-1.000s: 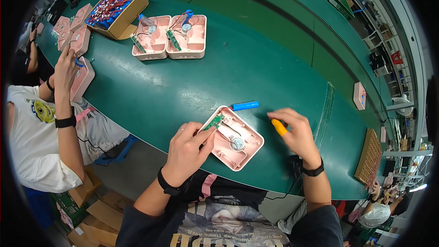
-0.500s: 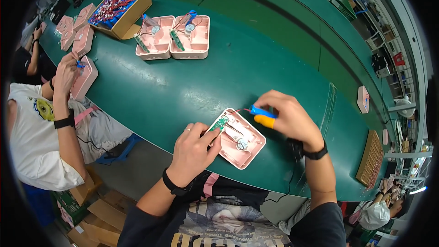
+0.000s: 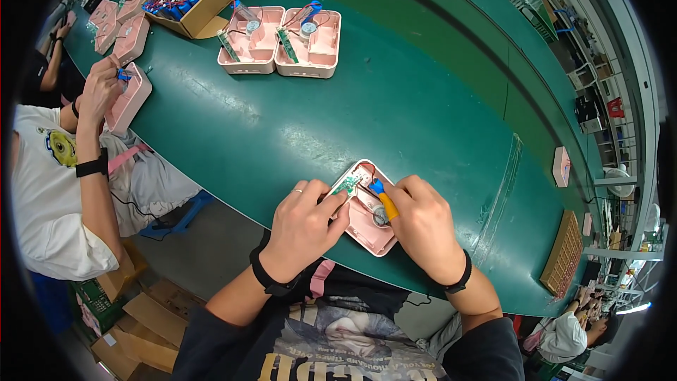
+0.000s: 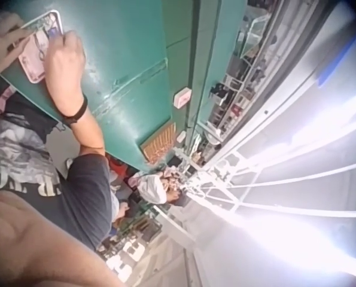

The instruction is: Assemble and mark small electronic components at a production line station.

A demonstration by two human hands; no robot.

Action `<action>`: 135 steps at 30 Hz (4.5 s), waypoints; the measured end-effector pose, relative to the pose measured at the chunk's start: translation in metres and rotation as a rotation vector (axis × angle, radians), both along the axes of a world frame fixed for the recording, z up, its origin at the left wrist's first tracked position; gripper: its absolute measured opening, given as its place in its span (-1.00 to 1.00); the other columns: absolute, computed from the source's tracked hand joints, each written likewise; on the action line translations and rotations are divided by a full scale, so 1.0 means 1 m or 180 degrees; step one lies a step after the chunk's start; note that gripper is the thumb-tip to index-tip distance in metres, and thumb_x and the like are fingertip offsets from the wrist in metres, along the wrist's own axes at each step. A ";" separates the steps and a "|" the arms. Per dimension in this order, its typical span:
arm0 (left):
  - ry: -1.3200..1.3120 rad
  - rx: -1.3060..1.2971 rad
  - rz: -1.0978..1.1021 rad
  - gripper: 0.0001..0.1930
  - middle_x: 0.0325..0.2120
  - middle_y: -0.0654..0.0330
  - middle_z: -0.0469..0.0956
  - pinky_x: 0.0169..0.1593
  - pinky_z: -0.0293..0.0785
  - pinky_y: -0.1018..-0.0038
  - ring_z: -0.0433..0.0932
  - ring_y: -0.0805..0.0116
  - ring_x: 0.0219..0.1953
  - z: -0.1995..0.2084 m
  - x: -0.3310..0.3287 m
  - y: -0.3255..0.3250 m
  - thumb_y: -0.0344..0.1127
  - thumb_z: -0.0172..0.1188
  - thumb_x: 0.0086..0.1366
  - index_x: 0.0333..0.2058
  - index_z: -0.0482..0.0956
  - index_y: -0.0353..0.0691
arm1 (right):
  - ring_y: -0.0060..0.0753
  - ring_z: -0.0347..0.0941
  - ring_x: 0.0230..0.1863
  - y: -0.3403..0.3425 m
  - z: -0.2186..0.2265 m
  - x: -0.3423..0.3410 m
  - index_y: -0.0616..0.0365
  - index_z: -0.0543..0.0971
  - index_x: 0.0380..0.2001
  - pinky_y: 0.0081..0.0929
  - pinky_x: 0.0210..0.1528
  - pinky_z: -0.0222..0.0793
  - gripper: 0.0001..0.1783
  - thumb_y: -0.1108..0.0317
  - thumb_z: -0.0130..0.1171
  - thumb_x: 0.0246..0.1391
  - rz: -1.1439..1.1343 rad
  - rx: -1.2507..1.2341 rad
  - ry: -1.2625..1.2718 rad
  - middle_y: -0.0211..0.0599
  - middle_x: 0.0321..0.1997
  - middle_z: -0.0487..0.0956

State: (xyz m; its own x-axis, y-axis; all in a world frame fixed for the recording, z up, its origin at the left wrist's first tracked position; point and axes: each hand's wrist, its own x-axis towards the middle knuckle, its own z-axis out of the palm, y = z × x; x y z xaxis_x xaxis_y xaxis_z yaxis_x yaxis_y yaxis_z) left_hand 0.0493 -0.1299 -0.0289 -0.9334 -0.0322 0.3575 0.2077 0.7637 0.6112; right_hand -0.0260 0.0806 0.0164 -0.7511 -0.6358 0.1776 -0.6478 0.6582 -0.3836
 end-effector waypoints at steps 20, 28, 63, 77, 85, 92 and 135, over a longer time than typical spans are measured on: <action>-0.0289 0.0700 -0.0460 -0.78 -0.20 0.10 0.63 -0.15 0.65 0.23 0.68 0.08 -0.22 0.029 0.003 -0.035 -0.32 0.46 0.32 -0.11 0.80 -0.24 | -0.16 0.70 -0.13 0.060 0.011 0.016 0.02 0.76 -0.06 -0.22 -0.14 0.64 -0.64 0.35 0.54 0.02 0.0818 -0.0248 -0.0223 -0.25 0.00 0.71; -0.0077 -0.0743 0.0173 -0.66 -0.04 0.01 0.63 -0.10 0.70 0.13 0.72 -0.02 -0.08 0.057 -0.085 -0.087 -0.19 0.40 0.37 0.04 0.70 -0.21 | -0.17 0.73 -0.16 0.053 -0.010 0.021 -0.05 0.74 -0.08 -0.21 -0.17 0.68 -0.71 0.36 0.46 0.09 0.1261 0.0237 0.0198 -0.30 -0.03 0.72; 0.0039 -0.0039 -0.0469 -0.56 0.33 -0.14 0.37 0.22 0.64 0.10 0.54 -0.17 0.22 -0.013 0.006 -0.067 -0.35 0.40 0.32 0.12 0.52 -0.25 | -0.10 0.66 -0.05 0.136 -0.066 -0.257 0.28 0.62 0.21 -0.29 0.07 0.60 -0.50 0.78 0.16 0.22 -0.0893 -0.0308 0.0413 0.00 0.05 0.68; -0.0191 0.1315 -0.1286 -0.85 -0.24 0.07 0.72 -0.02 0.67 0.24 0.73 0.04 -0.15 0.049 0.091 -0.053 -0.34 0.35 0.43 -0.18 0.71 -0.33 | 0.08 0.70 -0.04 0.063 0.036 0.098 0.21 0.77 -0.11 -0.15 0.04 0.60 -0.66 0.41 0.50 0.00 0.1566 -0.0427 -0.1979 -0.03 -0.07 0.77; -0.0454 0.1775 -0.1448 -0.81 -0.26 0.04 0.73 -0.11 0.66 0.29 0.74 0.10 -0.25 0.048 0.078 -0.005 -0.32 0.29 0.47 -0.18 0.70 -0.36 | 0.08 0.68 0.07 0.011 -0.020 0.136 0.25 0.73 0.03 -0.14 0.14 0.57 -0.52 0.44 0.56 -0.02 0.1216 -0.0958 -0.1254 0.00 0.04 0.73; -0.0275 0.1844 -0.1455 -0.80 -0.32 0.07 0.74 -0.17 0.65 0.34 0.73 0.17 -0.29 0.073 0.040 0.036 -0.30 0.27 0.47 -0.22 0.69 -0.37 | -0.07 0.67 0.13 -0.019 -0.005 0.145 0.38 0.56 0.19 -0.24 0.21 0.53 -0.26 0.29 0.66 0.00 0.1324 -0.1531 -0.1876 -0.02 0.08 0.72; -0.0017 -0.0012 -0.0202 -0.60 0.39 -0.17 0.39 0.40 0.42 -0.05 0.37 -0.31 0.39 0.000 -0.036 -0.044 -0.25 0.52 0.25 0.02 0.69 -0.20 | 0.02 0.67 0.03 0.035 0.018 -0.051 0.19 0.72 0.02 -0.18 0.08 0.60 -0.66 0.50 0.43 0.15 0.0127 -0.1095 -0.0975 -0.14 -0.02 0.75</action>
